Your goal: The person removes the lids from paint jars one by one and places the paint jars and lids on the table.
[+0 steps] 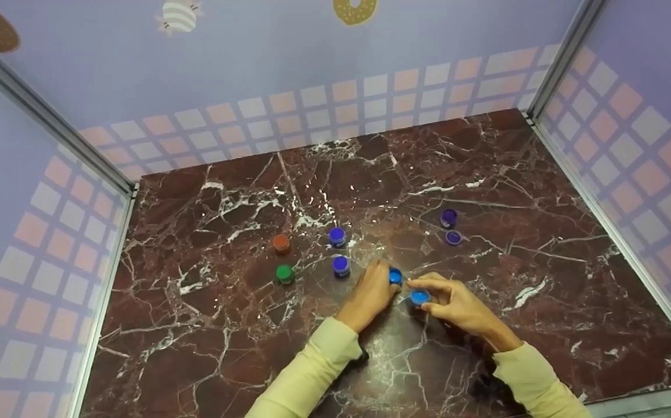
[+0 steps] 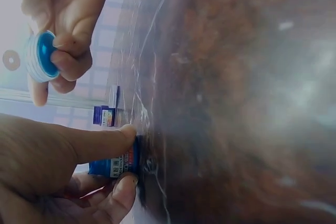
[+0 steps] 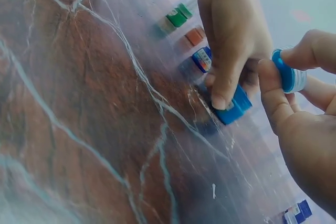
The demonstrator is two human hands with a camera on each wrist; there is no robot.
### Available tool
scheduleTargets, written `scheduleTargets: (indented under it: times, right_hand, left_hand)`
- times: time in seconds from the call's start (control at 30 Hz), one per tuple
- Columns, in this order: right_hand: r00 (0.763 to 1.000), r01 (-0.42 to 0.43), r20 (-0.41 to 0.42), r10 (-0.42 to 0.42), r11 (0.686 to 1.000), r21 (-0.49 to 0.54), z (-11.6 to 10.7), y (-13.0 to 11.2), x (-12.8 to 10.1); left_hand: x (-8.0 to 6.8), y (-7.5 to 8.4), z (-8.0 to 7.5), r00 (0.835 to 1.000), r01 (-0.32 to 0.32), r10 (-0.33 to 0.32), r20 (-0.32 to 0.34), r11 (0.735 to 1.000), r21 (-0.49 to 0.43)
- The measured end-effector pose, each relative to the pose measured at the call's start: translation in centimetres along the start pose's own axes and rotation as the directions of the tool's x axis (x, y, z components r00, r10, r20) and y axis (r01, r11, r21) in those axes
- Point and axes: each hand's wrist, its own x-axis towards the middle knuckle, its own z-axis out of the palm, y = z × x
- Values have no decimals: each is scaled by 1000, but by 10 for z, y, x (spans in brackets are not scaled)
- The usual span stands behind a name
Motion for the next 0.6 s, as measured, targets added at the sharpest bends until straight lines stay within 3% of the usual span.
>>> scheduleTargets:
  times: [0.37,0.6]
  right_hand:
    - [995,-63,-81,60,998,-27,-8,0,-4]
    - [975,-164,-169,146,981,-98,-13,0,-5]
  left_hand:
    - [35,3,7,998,47,-47,-34,999,-13]
    - [51,3,11,995,39,-42,-89,999,-32]
